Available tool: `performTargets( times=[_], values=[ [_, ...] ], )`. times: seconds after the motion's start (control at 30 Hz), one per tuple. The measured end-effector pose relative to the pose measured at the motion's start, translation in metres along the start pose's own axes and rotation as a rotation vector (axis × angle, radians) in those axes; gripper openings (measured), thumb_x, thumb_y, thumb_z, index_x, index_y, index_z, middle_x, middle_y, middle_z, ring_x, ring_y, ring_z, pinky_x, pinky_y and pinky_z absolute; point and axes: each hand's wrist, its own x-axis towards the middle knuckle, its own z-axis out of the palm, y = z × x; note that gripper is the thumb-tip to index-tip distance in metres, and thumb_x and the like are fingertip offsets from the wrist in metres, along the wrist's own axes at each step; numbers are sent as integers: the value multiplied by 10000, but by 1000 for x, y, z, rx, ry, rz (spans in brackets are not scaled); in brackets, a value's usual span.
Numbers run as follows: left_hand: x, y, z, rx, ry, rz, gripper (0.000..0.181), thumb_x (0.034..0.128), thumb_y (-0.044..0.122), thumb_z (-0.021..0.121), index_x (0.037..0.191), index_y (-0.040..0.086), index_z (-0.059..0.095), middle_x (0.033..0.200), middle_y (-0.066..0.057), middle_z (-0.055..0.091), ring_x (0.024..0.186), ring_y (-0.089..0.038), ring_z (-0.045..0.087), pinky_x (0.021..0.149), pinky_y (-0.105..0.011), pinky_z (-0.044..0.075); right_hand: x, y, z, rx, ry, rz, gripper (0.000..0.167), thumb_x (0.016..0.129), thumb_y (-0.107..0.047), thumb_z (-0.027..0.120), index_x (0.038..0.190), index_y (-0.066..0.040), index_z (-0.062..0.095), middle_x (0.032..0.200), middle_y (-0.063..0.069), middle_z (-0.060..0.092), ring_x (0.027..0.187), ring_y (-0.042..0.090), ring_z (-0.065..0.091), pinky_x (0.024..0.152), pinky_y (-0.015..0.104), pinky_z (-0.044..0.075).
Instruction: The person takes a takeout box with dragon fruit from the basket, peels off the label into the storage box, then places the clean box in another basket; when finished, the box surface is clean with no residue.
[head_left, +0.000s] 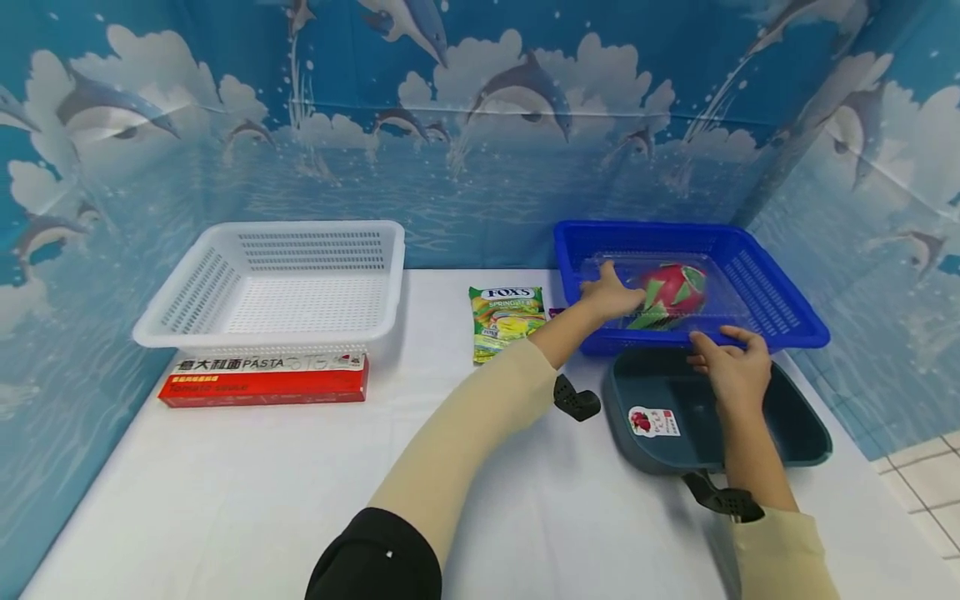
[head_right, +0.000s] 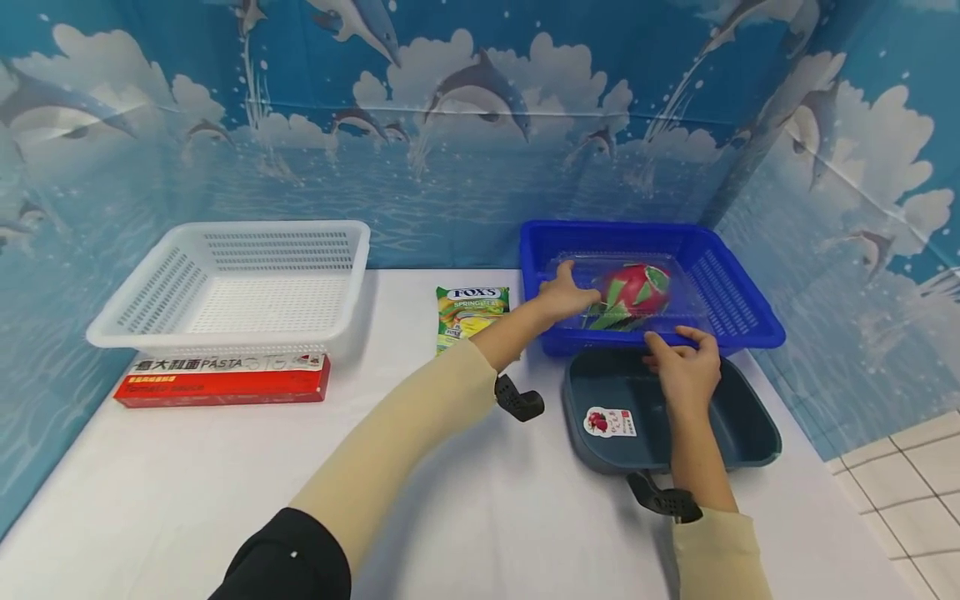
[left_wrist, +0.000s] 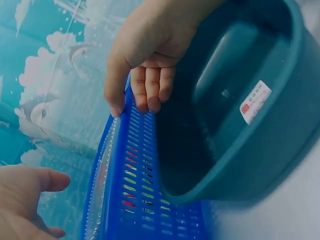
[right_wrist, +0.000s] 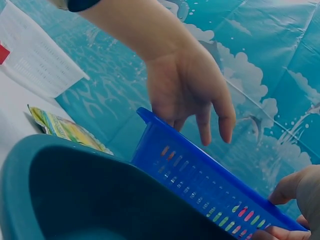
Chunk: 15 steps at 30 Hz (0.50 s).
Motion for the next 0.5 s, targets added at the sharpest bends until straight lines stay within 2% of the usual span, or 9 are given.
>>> performTargets(
  times=[0.03, 0.07, 0.2, 0.23, 0.37, 0.4, 0.43, 0.5],
  values=[
    [-1, 0, -2, 23, -2, 14, 746, 895, 326, 651, 1523, 284, 250, 1530, -109, 278, 1368, -253, 330, 821, -380, 431, 1, 0, 0, 0, -3, 0, 387, 868, -237, 749, 1108, -228, 445, 726, -90, 634, 575, 52, 637, 563, 142, 519],
    [-2, -1, -4, 38, -4, 29, 746, 893, 329, 651, 1522, 289, 252, 1518, -101, 298, 1277, -229, 428, 784, -367, 437, 1, 0, 0, -4, -6, -2, 394, 865, -249, 752, 1109, -230, 443, 734, -89, 634, 577, 52, 638, 565, 142, 519],
    [-9, -3, -14, 63, -33, 114, 729, 903, 320, 641, 1522, 285, 258, 1503, -81, 340, 986, -190, 542, 687, -342, 430, 6, 1, -1, -41, -16, -21, 449, 850, -309, 759, 1146, -207, 437, 754, -98, 632, 592, 42, 641, 576, 140, 520],
    [-12, -5, -17, 67, -40, 137, 724, 906, 319, 638, 1522, 285, 259, 1503, -77, 344, 934, -181, 532, 674, -335, 427, 6, 0, -3, -47, -21, -23, 458, 849, -315, 759, 1151, -203, 434, 755, -98, 632, 594, 42, 642, 576, 140, 521],
    [-20, -12, -31, 79, -94, 237, 714, 930, 299, 616, 1535, 265, 238, 1514, -76, 349, 899, -173, 524, 587, -292, 396, 8, -2, -8, -90, -54, -23, 425, 875, -304, 733, 1148, -214, 420, 736, -119, 630, 595, 36, 644, 568, 143, 521],
    [-23, -14, -34, 91, -104, 256, 712, 932, 298, 614, 1536, 264, 237, 1489, -69, 386, 874, -159, 518, 570, -284, 390, 8, -3, -10, -114, -62, -19, 415, 886, -302, 721, 1157, -211, 420, 733, -124, 626, 598, 35, 644, 572, 145, 522],
    [-26, -17, -38, 106, -112, 275, 711, 935, 289, 608, 1538, 259, 233, 1395, -80, 480, 823, -154, 512, 548, -276, 374, 7, -4, -11, -155, -66, -22, 415, 896, -307, 708, 1178, -198, 423, 720, -136, 619, 596, 27, 641, 572, 146, 522],
    [-31, -24, -45, 127, -123, 331, 700, 944, 263, 595, 1543, 227, 233, 1307, -94, 538, 699, -179, 478, 532, -280, 371, 6, -6, -13, -252, -63, -31, 451, 916, -332, 678, 1245, -151, 428, 712, -157, 600, 603, 10, 631, 582, 147, 523]
  ],
)
